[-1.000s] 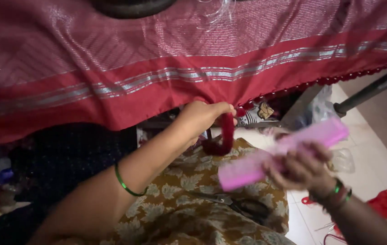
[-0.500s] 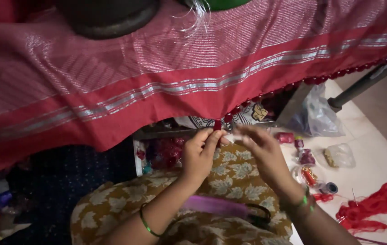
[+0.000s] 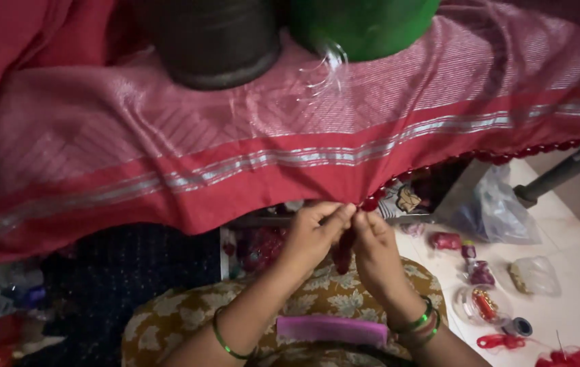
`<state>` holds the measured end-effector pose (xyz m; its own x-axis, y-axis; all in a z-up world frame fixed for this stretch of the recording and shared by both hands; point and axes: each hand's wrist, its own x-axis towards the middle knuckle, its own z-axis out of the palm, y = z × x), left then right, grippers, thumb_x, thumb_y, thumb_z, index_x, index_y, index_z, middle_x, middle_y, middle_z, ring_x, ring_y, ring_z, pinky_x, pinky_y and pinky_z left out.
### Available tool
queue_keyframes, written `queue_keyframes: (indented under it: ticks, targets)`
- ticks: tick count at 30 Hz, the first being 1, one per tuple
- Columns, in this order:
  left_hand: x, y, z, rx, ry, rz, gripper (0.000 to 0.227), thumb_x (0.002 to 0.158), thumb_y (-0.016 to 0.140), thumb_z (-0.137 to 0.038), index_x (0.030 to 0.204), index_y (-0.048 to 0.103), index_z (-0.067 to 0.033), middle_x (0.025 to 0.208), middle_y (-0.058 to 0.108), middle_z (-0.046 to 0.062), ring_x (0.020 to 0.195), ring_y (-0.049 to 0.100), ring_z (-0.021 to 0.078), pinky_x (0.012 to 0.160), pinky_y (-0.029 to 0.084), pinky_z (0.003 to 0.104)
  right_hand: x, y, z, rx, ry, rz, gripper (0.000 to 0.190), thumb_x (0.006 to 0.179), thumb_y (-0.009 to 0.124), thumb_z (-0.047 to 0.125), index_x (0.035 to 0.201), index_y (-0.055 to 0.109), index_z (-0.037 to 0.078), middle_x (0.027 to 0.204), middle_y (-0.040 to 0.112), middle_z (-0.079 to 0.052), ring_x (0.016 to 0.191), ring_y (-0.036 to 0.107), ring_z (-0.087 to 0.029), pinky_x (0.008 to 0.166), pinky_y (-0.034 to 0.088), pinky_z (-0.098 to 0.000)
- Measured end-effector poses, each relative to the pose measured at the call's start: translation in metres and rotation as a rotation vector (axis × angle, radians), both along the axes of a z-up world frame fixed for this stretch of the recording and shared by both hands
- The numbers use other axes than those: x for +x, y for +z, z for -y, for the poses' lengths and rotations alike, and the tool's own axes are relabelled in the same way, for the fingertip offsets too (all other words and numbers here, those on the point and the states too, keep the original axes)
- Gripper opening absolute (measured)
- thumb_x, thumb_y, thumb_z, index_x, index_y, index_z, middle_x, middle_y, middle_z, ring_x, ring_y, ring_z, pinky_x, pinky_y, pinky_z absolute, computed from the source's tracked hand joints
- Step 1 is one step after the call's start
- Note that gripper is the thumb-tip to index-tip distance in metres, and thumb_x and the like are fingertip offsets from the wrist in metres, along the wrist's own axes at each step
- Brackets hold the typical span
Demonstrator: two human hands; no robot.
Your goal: Using scissors, a comb, and ribbon to create decorative fabric attachments or tassels on a red cloth.
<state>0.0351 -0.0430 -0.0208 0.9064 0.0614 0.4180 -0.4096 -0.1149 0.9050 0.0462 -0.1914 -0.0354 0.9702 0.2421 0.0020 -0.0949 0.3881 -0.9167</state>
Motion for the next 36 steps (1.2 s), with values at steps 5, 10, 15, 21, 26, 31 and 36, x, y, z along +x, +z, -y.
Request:
queue_keyframes:
  ticks: [5,10,15,21,26,31,36]
  targets:
    - [0.001,0.015,0.01,-0.543,-0.279,-0.48,0.022,0.097,0.07,-0.018,0.101,0.077,0.0023,0.078,0.072,0.005,0.062,0.063,0.0135,0.057,0.049,0.03,0.008,-0.028,0.032,-0.161,0.04,0.221,0.028,0.106,0.054,0.027,0.093,0.062,0.003,0.074,0.065,-0.006,0.066,0.064,-0.017,0.063,0.055,-0.0307]
    - [0.009,0.001,0.008,-0.402,-0.211,-0.295,0.024,0.1,0.068,-0.02,0.105,0.078,0.0013,0.094,0.078,0.0,0.084,0.069,0.005,0.078,0.054,0.022,0.007,0.045,0.046,-0.789,-0.382,0.762,0.019,0.098,0.069,0.017,0.089,0.069,0.0,0.078,0.066,-0.006,0.073,0.063,-0.015,0.068,0.049,-0.0294]
    - [0.01,0.004,0.009,-0.304,-0.08,-0.499,0.024,0.098,0.071,-0.023,0.106,0.082,-0.0033,0.081,0.07,0.002,0.064,0.045,0.0117,0.059,0.036,0.029,0.021,0.143,0.016,-0.498,-0.488,0.779,0.017,0.103,0.073,0.014,0.098,0.068,-0.001,0.086,0.064,-0.004,0.074,0.062,-0.01,0.065,0.048,-0.0254]
    - [0.009,0.006,0.012,-0.268,0.001,-0.308,0.021,0.092,0.077,-0.022,0.098,0.081,-0.0019,0.082,0.076,0.001,0.074,0.063,0.0072,0.07,0.051,0.025,0.042,0.213,-0.04,-0.656,-0.337,0.807,0.018,0.096,0.078,0.017,0.1,0.074,0.0,0.08,0.07,-0.002,0.07,0.064,-0.007,0.062,0.05,-0.0218]
    - [0.013,0.0,0.014,-0.317,-0.026,-0.274,0.021,0.092,0.077,-0.022,0.096,0.081,-0.0019,0.08,0.076,0.001,0.072,0.065,0.0056,0.068,0.052,0.022,0.034,0.19,-0.029,-0.541,-0.391,0.909,0.012,0.102,0.075,0.011,0.098,0.072,0.0,0.079,0.067,-0.002,0.07,0.059,-0.008,0.062,0.047,-0.0251]
    - [0.004,0.014,0.011,-0.371,-0.116,-0.437,0.024,0.096,0.075,-0.024,0.093,0.081,-0.0006,0.068,0.063,0.003,0.053,0.049,0.0071,0.047,0.038,0.026,-0.013,0.155,0.004,-0.766,-0.487,1.1,0.005,0.097,0.072,0.001,0.099,0.068,0.0,0.082,0.062,-0.009,0.073,0.06,-0.016,0.065,0.046,-0.0308]
    - [-0.005,0.037,0.012,-0.49,-0.187,-0.565,0.02,0.093,0.07,-0.022,0.097,0.076,-0.0026,0.069,0.071,0.002,0.05,0.059,0.0103,0.046,0.043,0.025,-0.041,0.091,0.026,-0.886,-0.344,1.088,0.012,0.088,0.065,-0.005,0.097,0.067,0.004,0.082,0.063,-0.008,0.07,0.063,-0.017,0.062,0.049,-0.0319]
